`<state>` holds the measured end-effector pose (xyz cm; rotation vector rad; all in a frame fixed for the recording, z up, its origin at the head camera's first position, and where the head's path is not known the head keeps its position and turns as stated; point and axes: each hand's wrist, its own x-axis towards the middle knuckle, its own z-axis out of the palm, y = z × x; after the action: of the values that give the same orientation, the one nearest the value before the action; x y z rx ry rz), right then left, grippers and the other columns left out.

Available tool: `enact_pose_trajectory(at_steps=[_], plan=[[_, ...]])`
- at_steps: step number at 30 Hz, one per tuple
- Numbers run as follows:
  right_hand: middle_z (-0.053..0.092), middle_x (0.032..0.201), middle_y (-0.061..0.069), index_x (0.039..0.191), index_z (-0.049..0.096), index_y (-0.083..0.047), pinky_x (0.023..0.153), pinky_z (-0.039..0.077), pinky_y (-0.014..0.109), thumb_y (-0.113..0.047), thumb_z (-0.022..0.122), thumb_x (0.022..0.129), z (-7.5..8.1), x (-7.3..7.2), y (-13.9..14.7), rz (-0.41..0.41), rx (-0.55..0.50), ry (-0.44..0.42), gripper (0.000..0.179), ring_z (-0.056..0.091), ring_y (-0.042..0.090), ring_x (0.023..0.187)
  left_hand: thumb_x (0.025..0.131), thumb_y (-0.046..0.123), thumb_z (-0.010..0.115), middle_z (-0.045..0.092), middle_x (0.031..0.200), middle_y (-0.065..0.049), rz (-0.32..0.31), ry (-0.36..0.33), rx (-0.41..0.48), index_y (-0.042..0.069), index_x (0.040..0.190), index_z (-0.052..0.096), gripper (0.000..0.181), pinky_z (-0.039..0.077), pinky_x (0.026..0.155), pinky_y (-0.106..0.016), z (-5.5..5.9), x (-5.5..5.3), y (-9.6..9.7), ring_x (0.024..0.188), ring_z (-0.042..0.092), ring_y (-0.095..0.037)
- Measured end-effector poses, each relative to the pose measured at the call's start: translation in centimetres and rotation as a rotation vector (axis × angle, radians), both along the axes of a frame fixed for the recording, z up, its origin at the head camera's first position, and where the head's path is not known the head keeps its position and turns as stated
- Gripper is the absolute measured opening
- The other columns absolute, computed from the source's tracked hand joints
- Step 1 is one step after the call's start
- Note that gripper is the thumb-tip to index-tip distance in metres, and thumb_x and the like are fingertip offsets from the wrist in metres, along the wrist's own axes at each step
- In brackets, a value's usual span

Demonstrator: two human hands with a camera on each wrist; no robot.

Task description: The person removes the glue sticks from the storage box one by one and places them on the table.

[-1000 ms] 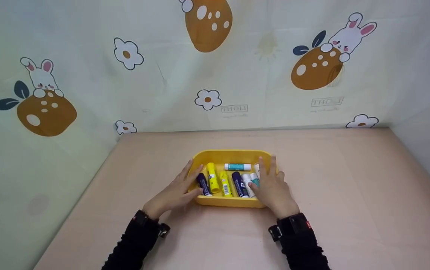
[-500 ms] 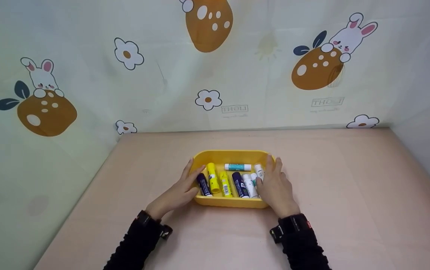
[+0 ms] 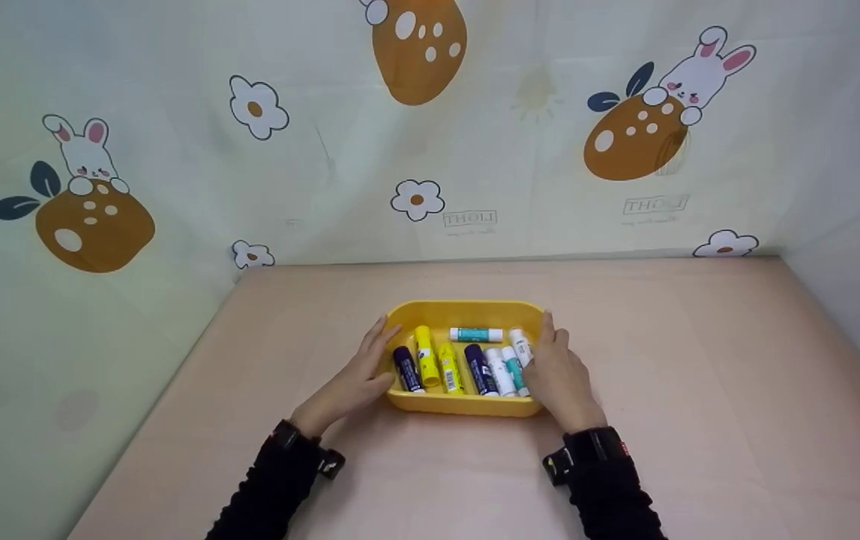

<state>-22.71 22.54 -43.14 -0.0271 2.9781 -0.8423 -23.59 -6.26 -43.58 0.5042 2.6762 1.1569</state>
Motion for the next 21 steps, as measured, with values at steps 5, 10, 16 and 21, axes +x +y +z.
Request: enact_pose_trajectory(at_steps=[5,10,16,21], plan=[[0.025,0.137,0.037,0.147,-0.005,0.003,0.098,0.037,0.06,0.0,0.043,0.087,0.24,0.06,-0.18,-0.011,-0.019,-0.043,0.076,0.048,0.041,0.1,0.086,0.012,0.048,-0.011,0.157,0.0,0.012,0.001,-0.01,0.018,0.149,0.016,0.072,0.025,0.113,-0.045,-0.01,-0.15,0.04,0.143,0.017,-0.026],[0.026,0.135,0.037,0.146,-0.006,0.002,0.097,0.04,0.059,0.004,0.048,0.085,0.38,0.12,-0.38,-0.008,-0.005,-0.067,0.082,0.049,0.041,0.099,0.087,0.012,0.048,-0.011,0.157,0.0,0.014,-0.01,-0.015,0.02,0.149,0.017,0.071,0.026,0.113,-0.044,0.03,-0.18,0.07,0.142,0.018,-0.026],[0.03,0.129,0.039,0.146,-0.005,0.005,0.088,0.047,0.055,0.005,0.048,0.085,0.7,0.35,-0.47,0.011,0.029,-0.071,0.08,0.053,0.036,0.087,0.085,0.011,0.049,-0.011,0.157,-0.005,-0.005,-0.014,-0.024,0.019,0.149,0.017,0.072,0.028,0.112,-0.045,0.22,-0.05,0.0,0.141,0.021,-0.028],[0.029,0.127,0.039,0.145,-0.009,0.004,0.077,0.051,0.046,0.006,0.048,0.085,1.0,0.59,-0.57,0.006,0.036,-0.13,0.083,0.053,0.033,0.08,0.083,0.006,0.05,-0.011,0.156,-0.007,-0.027,-0.052,-0.02,0.018,0.149,0.018,0.074,0.028,0.112,-0.045,0.49,0.05,0.01,0.14,0.023,-0.032]])
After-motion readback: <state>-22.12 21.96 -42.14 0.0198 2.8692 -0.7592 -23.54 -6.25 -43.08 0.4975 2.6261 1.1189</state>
